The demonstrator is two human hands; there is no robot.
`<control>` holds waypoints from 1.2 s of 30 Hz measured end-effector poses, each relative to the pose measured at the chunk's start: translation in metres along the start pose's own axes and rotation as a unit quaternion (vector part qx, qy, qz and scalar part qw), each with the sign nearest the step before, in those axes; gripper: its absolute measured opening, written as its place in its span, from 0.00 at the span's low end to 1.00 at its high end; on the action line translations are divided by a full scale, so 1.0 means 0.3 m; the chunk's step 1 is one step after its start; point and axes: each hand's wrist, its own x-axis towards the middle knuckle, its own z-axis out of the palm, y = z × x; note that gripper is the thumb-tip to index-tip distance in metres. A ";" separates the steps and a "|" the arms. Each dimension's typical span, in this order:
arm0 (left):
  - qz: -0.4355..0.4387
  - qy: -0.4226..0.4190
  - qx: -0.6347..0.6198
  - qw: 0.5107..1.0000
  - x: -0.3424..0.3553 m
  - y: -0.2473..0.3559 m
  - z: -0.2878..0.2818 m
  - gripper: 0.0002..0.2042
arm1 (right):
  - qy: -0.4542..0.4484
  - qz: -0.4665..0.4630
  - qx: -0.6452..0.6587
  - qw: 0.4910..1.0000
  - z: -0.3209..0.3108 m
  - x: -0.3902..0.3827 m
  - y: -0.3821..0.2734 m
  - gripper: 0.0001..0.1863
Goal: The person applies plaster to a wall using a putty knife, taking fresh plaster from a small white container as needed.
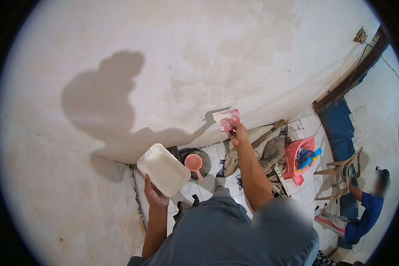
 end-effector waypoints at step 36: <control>0.003 0.027 -0.019 0.999 -0.027 0.027 -0.046 0.25 | -0.073 0.009 -0.016 0.997 0.206 -0.070 0.164 0.10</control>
